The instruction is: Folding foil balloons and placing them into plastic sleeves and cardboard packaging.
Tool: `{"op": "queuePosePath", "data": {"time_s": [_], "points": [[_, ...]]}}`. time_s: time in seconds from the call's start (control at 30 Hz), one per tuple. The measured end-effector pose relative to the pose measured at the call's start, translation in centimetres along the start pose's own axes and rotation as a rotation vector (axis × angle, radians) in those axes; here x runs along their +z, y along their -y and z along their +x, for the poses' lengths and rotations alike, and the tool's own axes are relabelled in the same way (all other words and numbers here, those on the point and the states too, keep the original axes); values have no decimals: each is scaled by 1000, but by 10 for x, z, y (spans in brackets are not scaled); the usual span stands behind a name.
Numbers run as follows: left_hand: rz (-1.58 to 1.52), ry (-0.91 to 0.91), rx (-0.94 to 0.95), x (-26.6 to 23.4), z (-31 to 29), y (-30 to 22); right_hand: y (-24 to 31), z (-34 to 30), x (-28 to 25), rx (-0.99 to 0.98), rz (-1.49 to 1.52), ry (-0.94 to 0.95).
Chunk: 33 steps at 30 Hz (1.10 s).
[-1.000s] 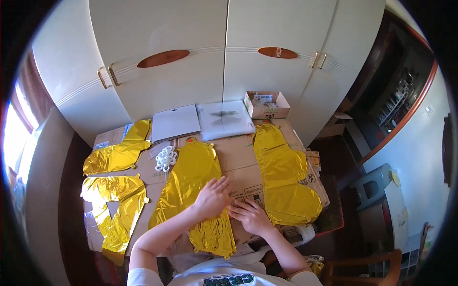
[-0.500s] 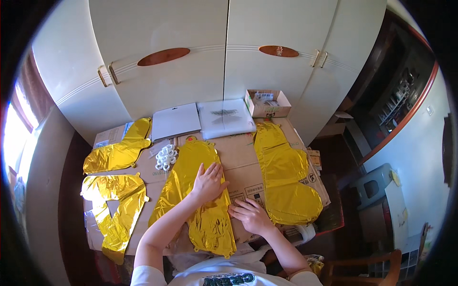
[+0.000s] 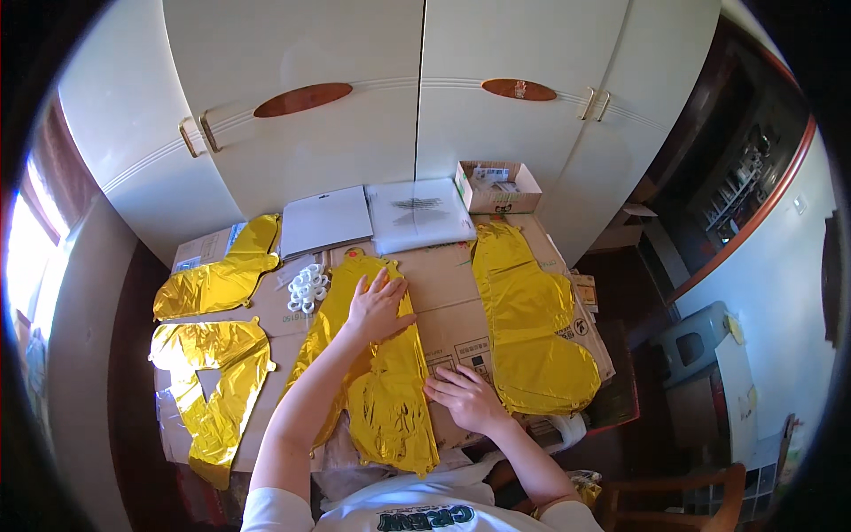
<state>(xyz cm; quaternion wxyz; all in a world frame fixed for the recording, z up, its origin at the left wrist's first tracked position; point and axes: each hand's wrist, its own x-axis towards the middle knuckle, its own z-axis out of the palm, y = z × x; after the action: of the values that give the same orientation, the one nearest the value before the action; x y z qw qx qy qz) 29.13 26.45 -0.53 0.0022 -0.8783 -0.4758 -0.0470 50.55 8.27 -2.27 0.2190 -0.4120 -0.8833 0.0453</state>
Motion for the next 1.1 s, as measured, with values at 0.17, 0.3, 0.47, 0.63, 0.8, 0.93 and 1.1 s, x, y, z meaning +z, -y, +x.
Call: {"op": "queuePosePath", "data": {"time_s": [0.17, 0.3, 0.47, 0.63, 0.8, 0.93, 1.1], "points": [[10, 157, 14, -9, 1, 3, 1, 1, -3, -13, -12, 8], [32, 176, 38, -5, 1, 2, 2, 2, -4, -17, -18, 14], [18, 173, 42, 3, 2, 5, -15, 26, -15, -23, 43, 70], [17, 177, 32, 5, 5, 5, -64, 87, -2, -44, -159, 62], [6, 191, 21, 0, 3, 3, -87, 115, 11, -116, -127, 162], [29, 177, 14, 3, 1, 2, -90, 109, 8, -191, -200, 255], [80, 179, 11, 7, 2, 3, -86, 98, 1, -291, -242, 281]]}}
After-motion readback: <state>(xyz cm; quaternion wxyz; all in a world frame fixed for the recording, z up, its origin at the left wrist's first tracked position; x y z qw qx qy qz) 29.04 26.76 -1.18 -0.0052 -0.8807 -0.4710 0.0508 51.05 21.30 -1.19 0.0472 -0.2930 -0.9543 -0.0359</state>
